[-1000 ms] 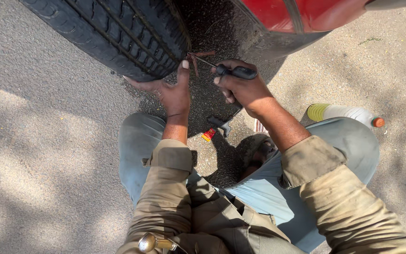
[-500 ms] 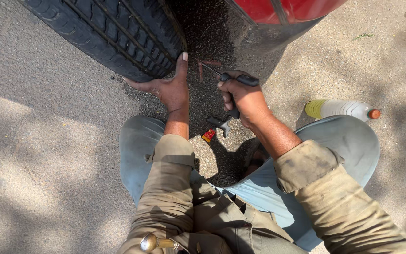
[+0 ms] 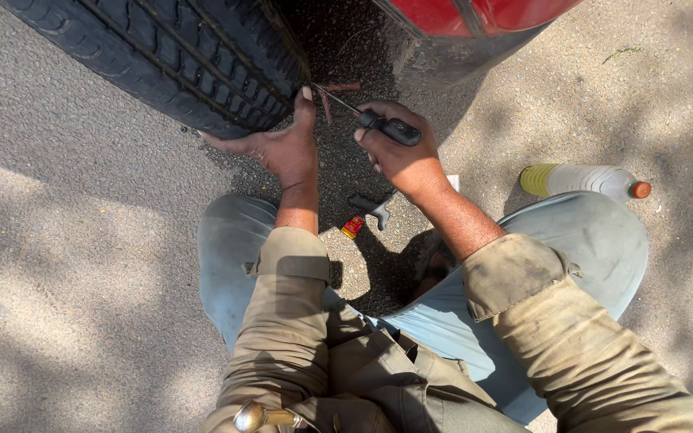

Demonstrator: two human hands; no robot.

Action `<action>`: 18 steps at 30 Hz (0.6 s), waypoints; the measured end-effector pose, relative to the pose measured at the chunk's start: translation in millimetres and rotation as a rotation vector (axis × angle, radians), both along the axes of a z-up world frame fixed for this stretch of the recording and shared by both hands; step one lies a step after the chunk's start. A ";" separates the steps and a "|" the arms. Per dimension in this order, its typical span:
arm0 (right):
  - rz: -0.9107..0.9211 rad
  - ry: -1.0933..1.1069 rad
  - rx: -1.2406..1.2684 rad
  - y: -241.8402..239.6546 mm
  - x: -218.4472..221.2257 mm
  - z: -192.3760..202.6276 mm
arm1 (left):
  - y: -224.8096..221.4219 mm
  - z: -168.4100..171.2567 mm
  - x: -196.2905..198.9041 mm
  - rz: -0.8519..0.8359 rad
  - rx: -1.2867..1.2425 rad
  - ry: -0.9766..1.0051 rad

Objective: The person prepares a tire plug, applies adhesive to a needle tool, and inserts the plug into a puncture in a vehicle tire.

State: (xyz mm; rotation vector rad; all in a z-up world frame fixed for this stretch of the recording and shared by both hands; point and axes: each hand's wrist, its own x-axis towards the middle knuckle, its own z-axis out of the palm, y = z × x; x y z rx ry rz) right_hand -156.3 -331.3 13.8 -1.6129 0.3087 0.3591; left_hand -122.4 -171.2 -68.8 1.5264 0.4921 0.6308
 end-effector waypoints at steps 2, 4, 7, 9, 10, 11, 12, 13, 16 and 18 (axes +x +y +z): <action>0.010 -0.005 0.010 -1.2 0.6 -0.8 | 0.4 -2.7 0.1 0.002 -0.008 -0.004; 0.045 -0.031 0.002 -1.6 2.4 -1.7 | 2.6 -7.0 0.4 -0.001 -0.003 0.005; 0.073 -0.040 -0.024 -1.4 4.2 -3.4 | 4.6 -15.2 -0.1 -0.006 0.023 0.016; 0.079 -0.026 -0.040 -1.6 4.8 -4.6 | 4.5 -19.0 0.0 -0.006 0.043 -0.014; 0.082 -0.013 -0.046 -2.3 4.9 -5.4 | 4.2 -20.0 0.2 0.002 0.055 -0.016; 0.085 0.001 -0.052 -3.1 5.0 -6.5 | 3.6 -20.6 0.1 0.010 0.068 -0.017; 0.121 -0.138 -0.110 -4.1 5.5 -7.5 | 3.4 -20.6 0.4 0.019 0.080 -0.019; 0.158 -0.279 -0.170 -6.0 6.8 -8.0 | 4.1 -20.0 0.2 0.013 0.093 0.000; 0.240 -0.357 -0.313 -9.7 12.0 -5.9 | 6.2 -17.4 -0.9 0.011 0.123 0.032; 0.281 -0.333 -0.350 -11.4 11.1 -1.2 | 3.3 -16.5 -2.8 0.036 0.133 0.025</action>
